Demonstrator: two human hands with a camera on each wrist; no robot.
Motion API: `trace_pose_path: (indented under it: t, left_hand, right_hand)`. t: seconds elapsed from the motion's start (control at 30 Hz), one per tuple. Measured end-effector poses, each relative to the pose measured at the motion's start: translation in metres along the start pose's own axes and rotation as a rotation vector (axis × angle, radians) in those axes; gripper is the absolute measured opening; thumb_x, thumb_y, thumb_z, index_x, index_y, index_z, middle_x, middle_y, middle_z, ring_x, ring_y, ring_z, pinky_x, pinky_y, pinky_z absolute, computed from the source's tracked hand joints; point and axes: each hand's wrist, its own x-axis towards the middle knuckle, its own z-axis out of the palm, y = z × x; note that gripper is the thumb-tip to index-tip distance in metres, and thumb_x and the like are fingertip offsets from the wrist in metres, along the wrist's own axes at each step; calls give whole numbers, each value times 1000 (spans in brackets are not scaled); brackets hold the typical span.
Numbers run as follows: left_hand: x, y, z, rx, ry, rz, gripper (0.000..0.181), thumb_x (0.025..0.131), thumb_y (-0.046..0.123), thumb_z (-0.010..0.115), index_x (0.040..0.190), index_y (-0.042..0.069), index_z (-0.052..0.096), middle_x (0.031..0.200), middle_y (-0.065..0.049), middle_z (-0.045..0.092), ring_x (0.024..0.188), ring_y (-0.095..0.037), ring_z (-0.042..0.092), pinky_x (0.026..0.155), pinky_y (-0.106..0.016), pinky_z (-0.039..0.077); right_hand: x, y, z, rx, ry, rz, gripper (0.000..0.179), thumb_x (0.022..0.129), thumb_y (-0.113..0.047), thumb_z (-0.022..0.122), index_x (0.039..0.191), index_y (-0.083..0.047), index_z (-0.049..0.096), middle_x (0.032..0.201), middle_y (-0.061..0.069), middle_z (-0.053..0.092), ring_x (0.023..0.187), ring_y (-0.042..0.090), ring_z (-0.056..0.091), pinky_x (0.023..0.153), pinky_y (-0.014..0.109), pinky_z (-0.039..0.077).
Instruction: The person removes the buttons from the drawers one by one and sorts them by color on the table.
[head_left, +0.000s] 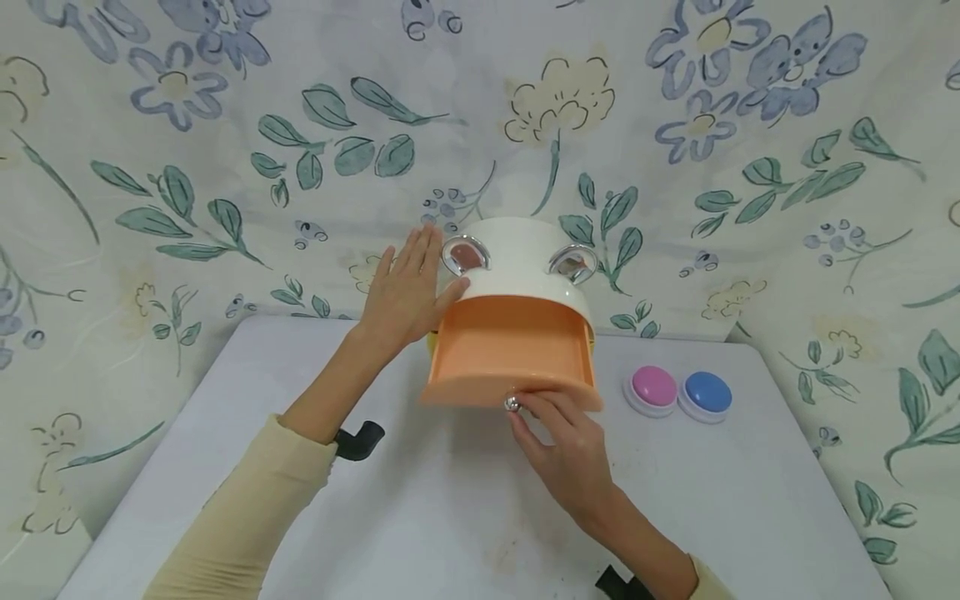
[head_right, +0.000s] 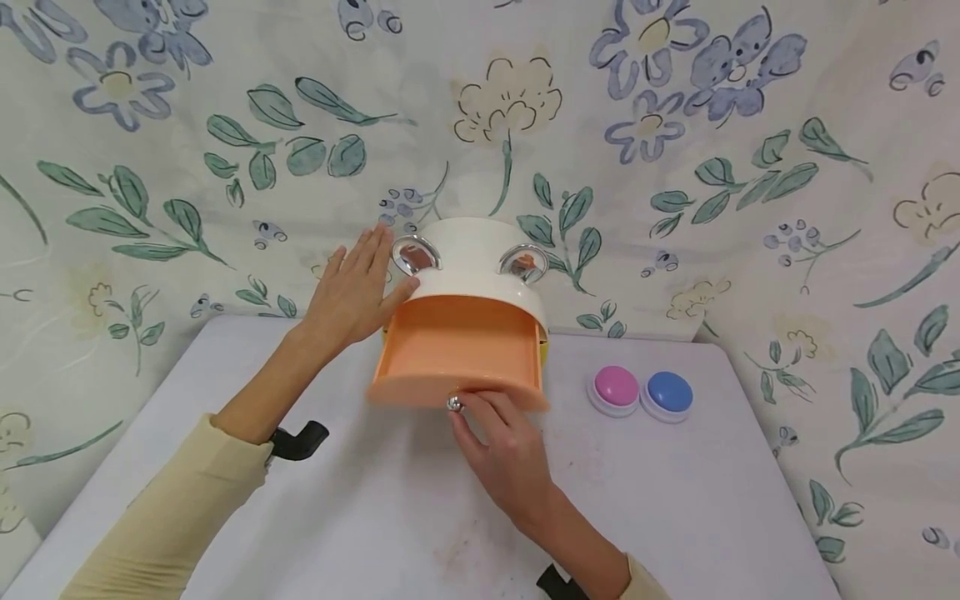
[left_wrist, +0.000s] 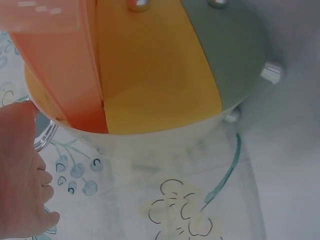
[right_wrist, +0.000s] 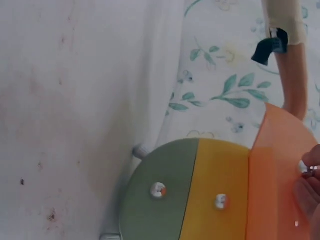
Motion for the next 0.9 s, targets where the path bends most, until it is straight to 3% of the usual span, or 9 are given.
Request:
trace_pose_path:
  t: [0.17,0.43,0.63,0.9]
  left_hand:
    - [0,1,1,2,-9,-3,85,103,56,37,159,1,4,166,-15,3,152,-30,0,120,-52,0]
    - [-1,3,0,-10,-2,0,85,103,55,39,159,1,5,166,-15,3,152,-30,1,120,-51,0]
    - [0,4,0,-25,-12,-7,85,103,56,38,159,2,3,166,-14,2,152,-28,-1,120,-50,-2]
    - [-1,2,0,-20,-6,-8,85,103,54,40,159,1,4,166,-14,3,152,-29,1,120,-51,1]
  right_hand:
    - [11,11,3,-29,5,29,35,74,-2,88,105,0,74,98,8,70,87,18,69,78,26,57]
    - [27,26,8,10,-11,109,32,79,-7,85,108,-1,74,101,8,69,89,17,69,80,25,57]
    - [36,36,15,27,-14,128,32,77,-1,85,107,0,72,102,9,68,89,18,68,79,26,57]
    - [45,52,25,41,-10,117,27,82,-5,82,107,1,72,102,9,67,89,17,66,81,26,57]
